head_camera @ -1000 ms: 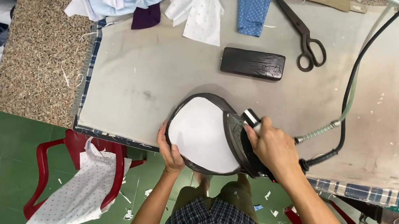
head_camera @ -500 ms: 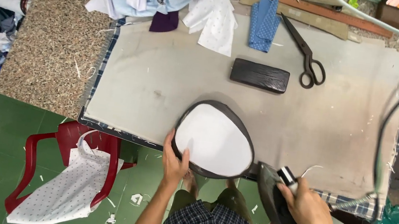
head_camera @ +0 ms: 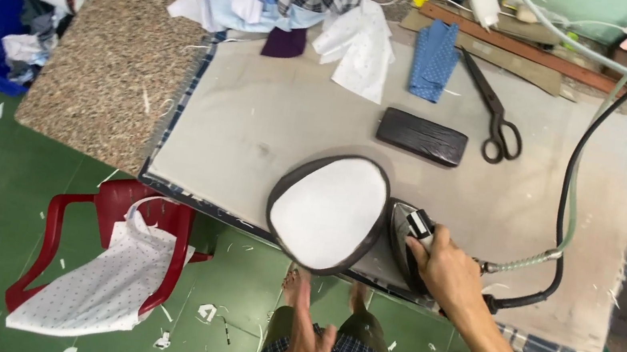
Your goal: The person cuts a white fabric piece with shears, places it on a curved ironing board, and irons it repeatedly with a steam iron. They also use a small black block to press the fabric while ironing.
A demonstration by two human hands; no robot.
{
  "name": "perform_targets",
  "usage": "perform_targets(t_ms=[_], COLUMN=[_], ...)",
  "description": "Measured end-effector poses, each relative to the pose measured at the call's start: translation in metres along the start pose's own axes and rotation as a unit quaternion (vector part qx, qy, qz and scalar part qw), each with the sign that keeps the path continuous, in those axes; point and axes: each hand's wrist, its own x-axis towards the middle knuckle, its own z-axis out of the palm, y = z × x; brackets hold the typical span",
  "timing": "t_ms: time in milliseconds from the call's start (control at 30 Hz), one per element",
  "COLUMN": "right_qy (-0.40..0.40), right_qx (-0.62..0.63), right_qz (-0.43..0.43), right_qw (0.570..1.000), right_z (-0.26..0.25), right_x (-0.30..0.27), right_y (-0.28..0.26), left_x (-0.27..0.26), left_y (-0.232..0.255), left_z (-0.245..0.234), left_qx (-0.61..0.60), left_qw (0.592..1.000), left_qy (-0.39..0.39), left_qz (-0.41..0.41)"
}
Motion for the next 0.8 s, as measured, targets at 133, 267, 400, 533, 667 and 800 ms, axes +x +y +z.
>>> perform_targets(t_ms=[133,267,400,533,667,800], right_qy=[0.006,-0.082,0.018,0.052,0.081,0.109], right_qx=[0.035,0.053,-0.037,-0.061,-0.067,-0.079], right_qz=[-0.011,0.003,-0.092,-0.084,-0.052,-0.065], right_qw=[0.999,0.995,0.995,0.993,0.993,0.989], right_z=[-0.046,-0.072,-0.022,-0.015,-0.029,-0.038], right_x=[-0.013,-0.015,0.012,0.028,0.041,0.055], right_y=[-0.037,-0.089,-0.107,-0.115,-0.125,-0.127], left_x=[0.013,0.082,0.157,0.186,0.188,0.187], left_y=[0.0,-0.01,-0.027,-0.035,-0.049,-0.044], left_z=[-0.03,-0.046,-0.046,-0.041,-0.04,-0.043], left_qx=[0.081,0.136,0.237,0.308,0.281,0.195], left_qw=[0.997,0.988,0.97,0.95,0.958,0.98], left_qy=[-0.004,0.071,0.045,-0.017,-0.004,-0.011], left_qz=[-0.015,-0.034,0.028,0.045,0.065,0.037])
